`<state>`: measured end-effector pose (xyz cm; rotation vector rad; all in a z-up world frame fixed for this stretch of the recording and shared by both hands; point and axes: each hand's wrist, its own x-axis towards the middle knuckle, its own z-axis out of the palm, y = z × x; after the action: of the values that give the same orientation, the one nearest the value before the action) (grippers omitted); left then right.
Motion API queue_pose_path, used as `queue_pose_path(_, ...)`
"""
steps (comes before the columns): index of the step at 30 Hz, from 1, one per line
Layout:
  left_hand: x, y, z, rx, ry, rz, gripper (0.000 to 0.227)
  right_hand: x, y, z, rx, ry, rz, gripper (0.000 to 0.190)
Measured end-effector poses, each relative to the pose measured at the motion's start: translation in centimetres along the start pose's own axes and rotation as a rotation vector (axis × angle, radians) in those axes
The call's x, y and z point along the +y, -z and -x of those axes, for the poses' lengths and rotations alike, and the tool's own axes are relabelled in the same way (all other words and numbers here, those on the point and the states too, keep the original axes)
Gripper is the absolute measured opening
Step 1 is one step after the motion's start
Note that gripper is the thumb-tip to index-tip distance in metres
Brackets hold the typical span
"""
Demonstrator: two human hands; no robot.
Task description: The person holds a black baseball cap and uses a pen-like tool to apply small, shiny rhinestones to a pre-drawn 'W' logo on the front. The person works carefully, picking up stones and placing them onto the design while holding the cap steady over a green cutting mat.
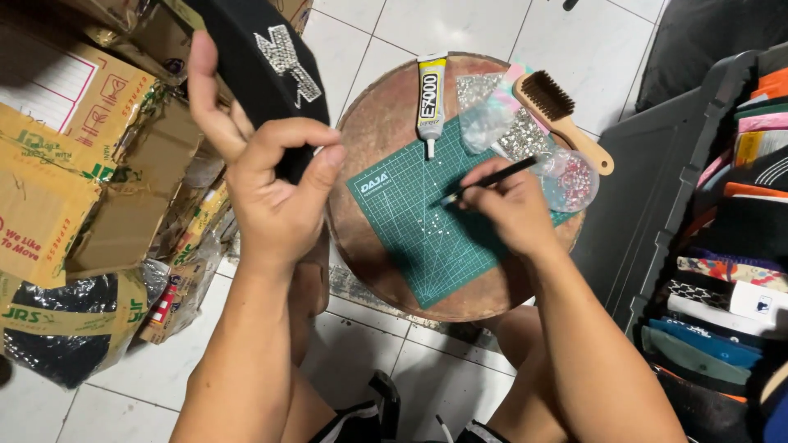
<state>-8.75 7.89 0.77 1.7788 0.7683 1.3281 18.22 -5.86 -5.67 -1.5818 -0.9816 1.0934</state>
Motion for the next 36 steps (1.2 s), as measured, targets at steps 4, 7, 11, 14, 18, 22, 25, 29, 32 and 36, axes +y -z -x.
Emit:
queue_pose_path(4, 1.8, -0.8, -0.3, -0.025, 0.088, -0.051, 0.01, 0.2, -1.6, 0.0, -0.034, -0.022, 0.203, 0.011)
queue_pose_path(7, 1.7, -1.4, -0.5, -0.007, 0.054, 0.008, 0.01, 0.3, -1.9, 0.1, -0.019, 0.095, 0.306, 0.01)
queue_pose_path(11, 2.2, -2.2, -0.5, -0.015, 0.069, 0.056, 0.01, 0.1, -2.5, 0.3, -0.05, 0.1, 0.356, 0.009)
queue_pose_path(14, 2.7, -2.3, -0.5, -0.027, 0.105, 0.092, 0.016, -0.6, -2.8, 0.3, -0.062, 0.08, 0.377, 0.008)
queue_pose_path(18, 2.7, -2.2, -0.2, -0.034, 0.131, 0.102, 0.019, -0.6, -3.1, -0.1, -0.046, 0.166, 0.238, 0.01)
queue_pose_path(22, 2.5, -2.1, 0.1, -0.03, 0.134, 0.103, 0.018, -1.1, -3.5, -0.1, -0.045, 0.158, 0.234, 0.009)
queue_pose_path(25, 2.3, -2.1, 0.3, -0.03, 0.136, 0.105, 0.018, -1.3, -3.6, 0.0, -0.044, 0.158, 0.237, 0.009)
queue_pose_path(29, 2.1, -2.1, 0.5, -0.03, 0.137, 0.108, 0.017, -1.4, -3.6, 0.0, -0.045, 0.161, 0.28, 0.009)
queue_pose_path(32, 1.9, -2.0, 0.7, -0.031, 0.139, 0.11, 0.016, -1.6, -3.8, 0.1, -0.043, 0.157, 0.302, 0.01)
queue_pose_path(36, 1.7, -2.0, 0.9, -0.03, 0.139, 0.113, 0.016, -1.7, -3.8, 0.0, -0.047, 0.163, 0.322, 0.01)
